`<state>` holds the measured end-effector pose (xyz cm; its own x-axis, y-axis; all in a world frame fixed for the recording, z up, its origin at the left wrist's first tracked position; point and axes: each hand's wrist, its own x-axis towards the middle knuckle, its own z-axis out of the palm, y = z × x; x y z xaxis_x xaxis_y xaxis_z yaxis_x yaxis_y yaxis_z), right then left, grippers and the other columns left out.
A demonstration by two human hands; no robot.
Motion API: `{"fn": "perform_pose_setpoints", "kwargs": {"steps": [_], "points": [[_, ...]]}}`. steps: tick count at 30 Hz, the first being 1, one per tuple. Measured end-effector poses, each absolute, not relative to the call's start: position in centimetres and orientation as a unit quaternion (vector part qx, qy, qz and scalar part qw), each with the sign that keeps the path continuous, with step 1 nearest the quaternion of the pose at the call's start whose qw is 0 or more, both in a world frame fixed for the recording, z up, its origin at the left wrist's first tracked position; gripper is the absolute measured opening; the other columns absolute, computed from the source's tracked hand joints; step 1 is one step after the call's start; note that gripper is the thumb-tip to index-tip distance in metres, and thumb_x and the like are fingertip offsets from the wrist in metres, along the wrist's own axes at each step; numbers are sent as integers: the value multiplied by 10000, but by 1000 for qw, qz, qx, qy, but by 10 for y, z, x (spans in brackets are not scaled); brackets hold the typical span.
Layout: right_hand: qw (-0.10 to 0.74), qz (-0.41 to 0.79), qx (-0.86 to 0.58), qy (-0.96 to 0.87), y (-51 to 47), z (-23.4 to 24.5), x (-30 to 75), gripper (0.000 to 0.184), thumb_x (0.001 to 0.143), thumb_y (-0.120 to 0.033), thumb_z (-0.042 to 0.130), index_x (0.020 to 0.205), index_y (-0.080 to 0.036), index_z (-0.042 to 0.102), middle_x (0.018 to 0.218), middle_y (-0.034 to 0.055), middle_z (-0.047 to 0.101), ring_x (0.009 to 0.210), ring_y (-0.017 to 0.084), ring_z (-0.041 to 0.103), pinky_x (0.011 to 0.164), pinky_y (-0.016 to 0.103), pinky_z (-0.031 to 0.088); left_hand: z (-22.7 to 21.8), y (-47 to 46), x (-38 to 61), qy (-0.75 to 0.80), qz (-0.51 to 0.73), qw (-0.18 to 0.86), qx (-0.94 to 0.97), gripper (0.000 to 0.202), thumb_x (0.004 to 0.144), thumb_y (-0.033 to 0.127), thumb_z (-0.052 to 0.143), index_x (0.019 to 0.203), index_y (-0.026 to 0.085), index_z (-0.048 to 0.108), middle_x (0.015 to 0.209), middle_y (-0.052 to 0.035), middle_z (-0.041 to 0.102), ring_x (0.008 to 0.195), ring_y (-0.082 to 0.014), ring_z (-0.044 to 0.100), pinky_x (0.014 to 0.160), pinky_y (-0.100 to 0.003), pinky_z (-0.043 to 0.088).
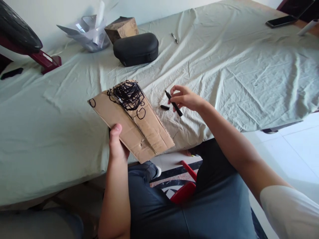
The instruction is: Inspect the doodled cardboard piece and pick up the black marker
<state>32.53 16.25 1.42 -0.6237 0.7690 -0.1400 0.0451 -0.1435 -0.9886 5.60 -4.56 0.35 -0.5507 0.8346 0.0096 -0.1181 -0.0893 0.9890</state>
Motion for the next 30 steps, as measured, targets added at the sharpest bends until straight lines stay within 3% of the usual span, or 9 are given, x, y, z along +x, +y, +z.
{"fn": "perform_pose_setpoints", "kwargs": {"steps": [6, 10, 14, 19, 24, 27, 30], "points": [[-5, 394, -459, -796, 154, 31, 347, 246, 860, -78, 810, 926, -240, 637, 1081, 76, 852, 680, 197, 714, 580, 344, 529, 12, -41, 64, 578, 679, 351, 287, 400, 891, 626, 677, 1059, 281, 788, 1083, -63, 819, 1526, -353, 644, 1213, -525, 641], [-64, 286, -447, -845, 151, 33, 344, 167, 924, -74, 758, 966, -221, 688, 1136, 79, 846, 981, 265, 770, 776, 369, 520, 14, -40, 64, 585, 671, 356, 285, 414, 887, 615, 688, 1114, 283, 787, 1145, -62, 830, 1556, -353, 623, 1200, -521, 650], [-108, 252, -443, -854, 148, 34, 337, 206, 961, -86, 722, 1129, -200, 761, 1197, 98, 839, 1061, 282, 760, 774, 369, 467, 16, -40, 63, 593, 664, 357, 284, 448, 874, 628, 693, 1150, 284, 775, 1198, -66, 836, 1587, -357, 599, 1189, -523, 659], [-81, 199, -451, -866, 144, 24, 324, 336, 998, -103, 672, 1304, -205, 768, 1265, 112, 833, 1126, 306, 759, 765, 374, 431, 18, -41, 62, 601, 660, 353, 280, 451, 814, 615, 732, 1117, 282, 765, 1119, -70, 837, 1591, -368, 597, 1178, -525, 667], [1, 147, -479, -866, 133, -2, 292, 429, 1112, -372, 690, 1462, -125, 674, 1467, 223, 737, 1345, 396, 700, 902, 412, 520, 19, -44, 62, 607, 657, 350, 277, 448, 783, 591, 751, 1104, 279, 760, 1125, -61, 833, 1532, -365, 650, 1173, -522, 671], [22, 127, -497, -858, 125, -16, 272, 352, 1170, -272, 552, 1450, -90, 661, 1495, 261, 692, 1407, 404, 661, 1004, 434, 537, 18, -44, 63, 611, 657, 349, 271, 462, 763, 591, 762, 1104, 278, 757, 1121, -60, 828, 1550, -367, 629, 1189, -527, 660], [62, 142, -502, -851, 124, -22, 265, 341, 1196, -236, 421, 1442, -122, 627, 1490, 244, 677, 1288, 361, 703, 987, 418, 537, 17, -45, 64, 609, 657, 348, 277, 456, 804, 627, 739, 1106, 285, 763, 1122, -58, 823, 1580, -361, 600, 1216, -527, 642]]}}
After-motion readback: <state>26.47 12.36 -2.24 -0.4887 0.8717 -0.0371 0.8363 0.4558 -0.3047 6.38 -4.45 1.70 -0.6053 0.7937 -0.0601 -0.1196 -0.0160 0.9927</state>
